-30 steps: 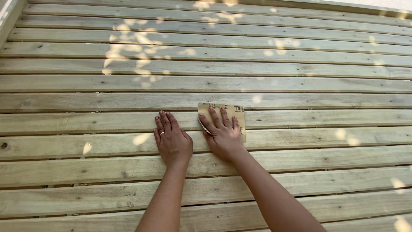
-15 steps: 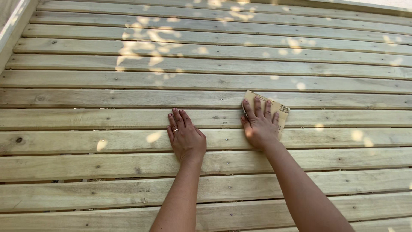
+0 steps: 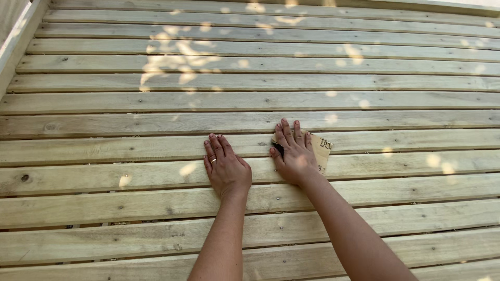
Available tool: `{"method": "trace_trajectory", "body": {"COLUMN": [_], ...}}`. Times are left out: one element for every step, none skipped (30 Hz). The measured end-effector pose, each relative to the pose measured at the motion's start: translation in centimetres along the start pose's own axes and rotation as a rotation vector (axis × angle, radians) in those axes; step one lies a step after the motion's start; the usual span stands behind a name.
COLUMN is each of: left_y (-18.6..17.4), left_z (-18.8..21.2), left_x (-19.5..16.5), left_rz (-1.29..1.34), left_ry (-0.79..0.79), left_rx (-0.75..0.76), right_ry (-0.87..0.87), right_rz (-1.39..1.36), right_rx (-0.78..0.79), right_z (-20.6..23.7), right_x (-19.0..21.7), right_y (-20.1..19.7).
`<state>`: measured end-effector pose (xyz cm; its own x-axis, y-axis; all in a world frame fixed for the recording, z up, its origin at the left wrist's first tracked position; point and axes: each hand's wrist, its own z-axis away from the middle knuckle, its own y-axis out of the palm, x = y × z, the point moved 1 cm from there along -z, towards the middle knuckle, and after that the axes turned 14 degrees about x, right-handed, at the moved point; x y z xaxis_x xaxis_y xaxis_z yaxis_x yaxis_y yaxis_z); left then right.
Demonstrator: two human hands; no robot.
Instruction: The person sands the slatted wooden surface of a large outdoor furniture piece, rubbing a sheet of sandpaper back and forth across the planks with one hand while the other hand steadies the surface. They occasionally reposition the sandpaper and continue sanding different sections of the slats.
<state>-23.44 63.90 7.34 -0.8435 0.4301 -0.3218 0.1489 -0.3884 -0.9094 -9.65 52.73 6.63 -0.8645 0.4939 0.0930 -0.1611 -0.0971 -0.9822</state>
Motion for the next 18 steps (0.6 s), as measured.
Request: {"method": "trace_trajectory", "body": {"left_y": [0.1,0.1,0.1,0.1,0.1,0.1,0.1,0.1,0.1,0.2,0.2,0.3,0.3,0.4,0.5,0.5,0.6,0.6], "left_z": [0.1,0.3,0.2,0.3,0.2,0.2,0.1,0.0,0.0,0.0,0.1,0.1,0.2,0.3,0.2,0.2,0.2,0.2], "left_x": [0.0,0.1,0.1,0.1,0.1,0.1,0.1,0.1,0.1,0.1,0.1,0.1,0.1,0.2,0.2,0.2,0.2,0.3], "left_rz": [-0.007,-0.002,0.005,0.013,0.008,0.001,-0.006,-0.004,-0.001,-0.002,0.000,0.003,0.009,-0.005,-0.018,-0.030,-0.019,-0.012], "left_ry": [-0.011,-0.016,-0.008,-0.003,-0.003,-0.002,-0.002,-0.007,-0.011,-0.015,-0.008,-0.004,-0.004,-0.014,-0.015,-0.017,-0.012,-0.009], "left_rx": [0.023,0.024,0.006,-0.010,-0.010,-0.001,0.006,0.010,0.014,0.024,0.011,0.007,0.003,0.015,0.019,0.023,0.007,-0.003], "right_ry": [-0.035,-0.067,-0.098,-0.089,-0.078,-0.062,0.003,0.060,0.118,0.083,0.051,0.019,-0.050,-0.121,-0.189,-0.199,-0.211,-0.219], "right_rz": [-0.067,-0.134,-0.196,-0.219,-0.244,-0.271,-0.257,-0.243,-0.228,-0.227,-0.228,-0.229,-0.239,-0.246,-0.248,-0.229,-0.213,-0.202], "right_rx": [-0.006,-0.031,-0.079,-0.113,-0.139,-0.157,-0.183,-0.215,-0.249,-0.243,-0.232,-0.212,-0.180,-0.160,-0.151,-0.151,-0.141,-0.126], "right_z": [1.0,2.6,4.2,5.3,6.0,6.1,5.6,4.7,3.5,2.4,1.9,1.6,2.1,2.9,4.2,5.6,6.4,7.1], "right_x": [0.0,-0.1,-0.7,-1.5,-2.4,-3.2,-3.8,-4.1,-4.1,-3.6,-2.7,-2.0,-1.3,-0.7,-0.5,-0.8,-1.4,-2.0], "right_y": [0.7,1.4,1.7,1.7,1.6,1.4,1.1,0.9,0.7,0.8,1.1,1.3,1.6,1.8,1.9,1.8,1.3,1.0]}}
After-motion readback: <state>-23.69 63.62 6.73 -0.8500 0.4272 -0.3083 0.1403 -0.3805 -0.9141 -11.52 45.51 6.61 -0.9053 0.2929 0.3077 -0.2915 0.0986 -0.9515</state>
